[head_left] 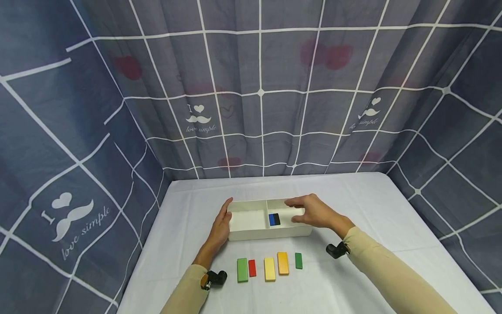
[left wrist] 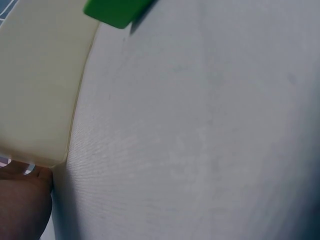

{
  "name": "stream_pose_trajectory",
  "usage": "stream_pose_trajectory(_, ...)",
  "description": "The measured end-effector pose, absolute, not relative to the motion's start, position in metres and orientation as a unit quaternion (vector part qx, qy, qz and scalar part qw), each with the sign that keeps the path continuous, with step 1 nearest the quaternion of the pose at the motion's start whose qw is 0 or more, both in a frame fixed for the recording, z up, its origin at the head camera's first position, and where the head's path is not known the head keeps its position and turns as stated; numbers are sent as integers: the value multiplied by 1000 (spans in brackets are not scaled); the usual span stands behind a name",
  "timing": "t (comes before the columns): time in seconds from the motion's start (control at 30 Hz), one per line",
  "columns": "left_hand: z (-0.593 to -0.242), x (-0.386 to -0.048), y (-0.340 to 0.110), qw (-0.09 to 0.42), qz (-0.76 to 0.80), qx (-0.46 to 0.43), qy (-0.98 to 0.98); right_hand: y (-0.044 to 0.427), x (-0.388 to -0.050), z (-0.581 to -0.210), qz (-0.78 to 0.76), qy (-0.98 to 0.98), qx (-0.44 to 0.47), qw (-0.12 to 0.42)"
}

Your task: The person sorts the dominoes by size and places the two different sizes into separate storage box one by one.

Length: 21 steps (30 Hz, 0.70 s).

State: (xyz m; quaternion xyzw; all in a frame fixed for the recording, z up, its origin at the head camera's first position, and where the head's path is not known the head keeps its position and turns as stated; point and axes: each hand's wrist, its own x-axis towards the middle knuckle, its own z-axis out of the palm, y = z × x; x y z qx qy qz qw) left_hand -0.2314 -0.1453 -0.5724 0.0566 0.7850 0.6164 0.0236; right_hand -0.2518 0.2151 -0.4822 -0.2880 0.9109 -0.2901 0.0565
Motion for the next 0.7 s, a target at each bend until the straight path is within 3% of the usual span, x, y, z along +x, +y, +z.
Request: stream_pose_trajectory(0.7,-574,-233,-145,22,614,60,787,246,-223,-488,-320,907,-273,21)
